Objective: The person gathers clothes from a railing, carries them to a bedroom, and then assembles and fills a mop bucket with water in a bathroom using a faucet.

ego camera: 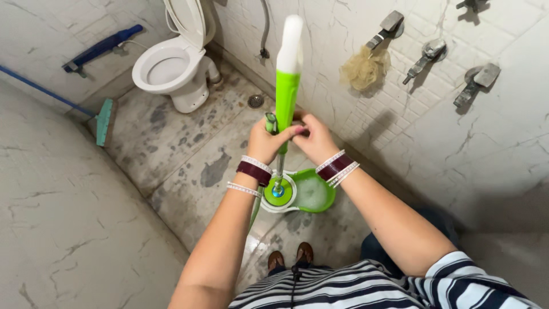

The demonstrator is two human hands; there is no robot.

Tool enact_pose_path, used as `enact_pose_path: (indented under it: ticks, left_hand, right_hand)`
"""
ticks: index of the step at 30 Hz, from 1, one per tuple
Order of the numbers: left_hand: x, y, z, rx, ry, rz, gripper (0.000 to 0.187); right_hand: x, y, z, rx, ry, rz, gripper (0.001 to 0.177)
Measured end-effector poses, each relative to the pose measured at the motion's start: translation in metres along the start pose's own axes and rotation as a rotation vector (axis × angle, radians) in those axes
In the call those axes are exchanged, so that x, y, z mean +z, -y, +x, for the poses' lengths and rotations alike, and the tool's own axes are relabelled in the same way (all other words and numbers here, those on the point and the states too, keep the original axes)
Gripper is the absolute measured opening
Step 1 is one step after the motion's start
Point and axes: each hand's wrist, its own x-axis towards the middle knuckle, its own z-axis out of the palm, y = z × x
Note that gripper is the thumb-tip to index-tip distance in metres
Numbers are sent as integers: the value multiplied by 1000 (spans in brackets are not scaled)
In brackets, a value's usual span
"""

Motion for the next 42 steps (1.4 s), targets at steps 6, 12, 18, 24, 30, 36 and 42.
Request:
enact_pose_path:
  ticks: [6, 12, 18, 24, 30, 36, 42]
  left_hand:
    - [9, -62, 1, -13, -141, 269, 36]
    - [14, -112, -12, 144, -44, 170, 38]
    - [-6, -83, -25, 389, -54, 146, 59]
    - [-34, -22, -51, 62, -226, 180, 40]
    - [-33, 4, -60, -36, -240, 184, 28]
    - [-19, -3, -59, -86, -229, 262, 30]
    - [-11, 14, -56, -78, -91, 232, 28]
  right_hand:
    - [22, 46, -2, 146, -157, -245, 78]
    - [41, -27, -29, -423, -26, -578, 83]
    - [41, -89, -24, 381, -96, -13, 22]
    - [0, -38, -16, 276, -220, 191, 24]
    - [-53, 95, 8, 160, -245, 85, 29]
    - [-97, 164, 2, -9, -222, -121, 27]
    - [-84, 133, -11, 153, -250, -231, 31]
